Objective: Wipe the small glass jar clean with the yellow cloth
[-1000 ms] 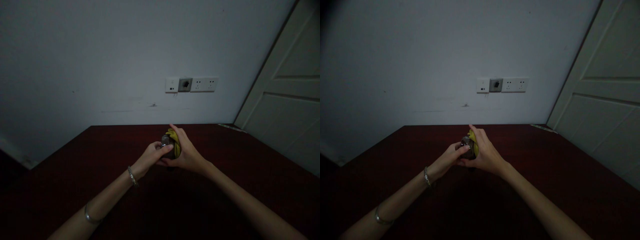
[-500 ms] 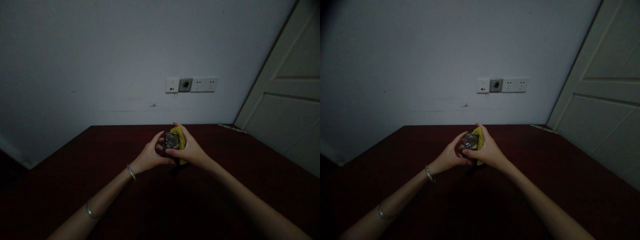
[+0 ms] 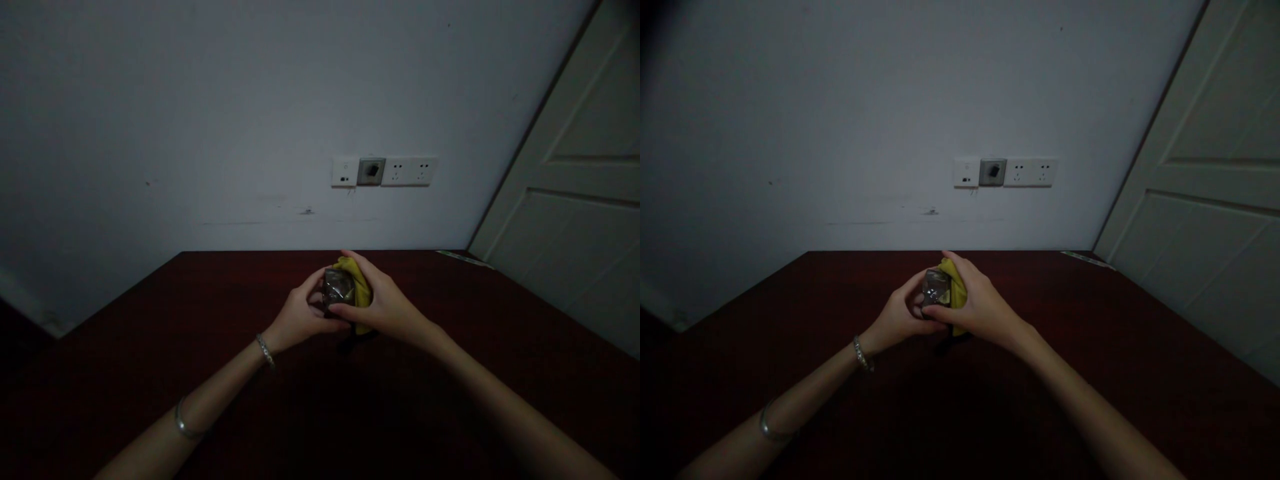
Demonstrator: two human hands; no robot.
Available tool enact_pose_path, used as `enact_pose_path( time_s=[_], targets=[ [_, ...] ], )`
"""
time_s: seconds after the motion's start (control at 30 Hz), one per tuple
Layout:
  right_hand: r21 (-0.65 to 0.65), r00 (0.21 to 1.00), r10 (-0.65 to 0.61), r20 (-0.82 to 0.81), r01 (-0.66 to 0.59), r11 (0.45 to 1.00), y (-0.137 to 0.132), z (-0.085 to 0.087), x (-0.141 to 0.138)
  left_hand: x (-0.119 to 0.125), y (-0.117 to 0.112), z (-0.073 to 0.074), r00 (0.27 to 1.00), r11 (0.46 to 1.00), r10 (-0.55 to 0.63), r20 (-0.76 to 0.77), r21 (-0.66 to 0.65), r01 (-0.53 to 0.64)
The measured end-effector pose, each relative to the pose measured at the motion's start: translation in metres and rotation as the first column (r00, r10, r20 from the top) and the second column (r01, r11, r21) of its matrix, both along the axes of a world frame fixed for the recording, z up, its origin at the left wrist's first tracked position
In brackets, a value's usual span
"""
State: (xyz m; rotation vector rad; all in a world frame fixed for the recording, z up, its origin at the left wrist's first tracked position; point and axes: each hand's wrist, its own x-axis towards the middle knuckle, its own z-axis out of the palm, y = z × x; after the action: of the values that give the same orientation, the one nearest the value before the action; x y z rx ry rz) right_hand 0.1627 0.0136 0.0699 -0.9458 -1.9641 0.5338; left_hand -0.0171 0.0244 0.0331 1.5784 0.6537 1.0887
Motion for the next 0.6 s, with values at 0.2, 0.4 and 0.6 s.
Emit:
enact_pose_path(
  time_s=[0.2, 0.4, 0.6],
  targets=[
    [0.092, 0.997, 0.067, -0.035, -0.064, 0.994, 0.000, 0.014, 0.014, 0.005, -0.009, 0.008, 0.998, 0.998, 0.060, 0.007, 0.021, -0.061],
    [0.214, 0.999, -0.034, -0.039, 0.041, 0.976, -0.004, 0.015, 0.015, 0.009, -0.010, 0.005, 0.994, 0.996, 0.091, 0.069, -0.006, -0.091],
    [0.335, 0.992, -0.072, 0.101, 0.035, 0.942, -0.012, 0.026, 0.018, 0.012, -0.010, 0.002, 0.984, 0.986, 0.160, 0.074, -0.047, -0.157]
  ],
)
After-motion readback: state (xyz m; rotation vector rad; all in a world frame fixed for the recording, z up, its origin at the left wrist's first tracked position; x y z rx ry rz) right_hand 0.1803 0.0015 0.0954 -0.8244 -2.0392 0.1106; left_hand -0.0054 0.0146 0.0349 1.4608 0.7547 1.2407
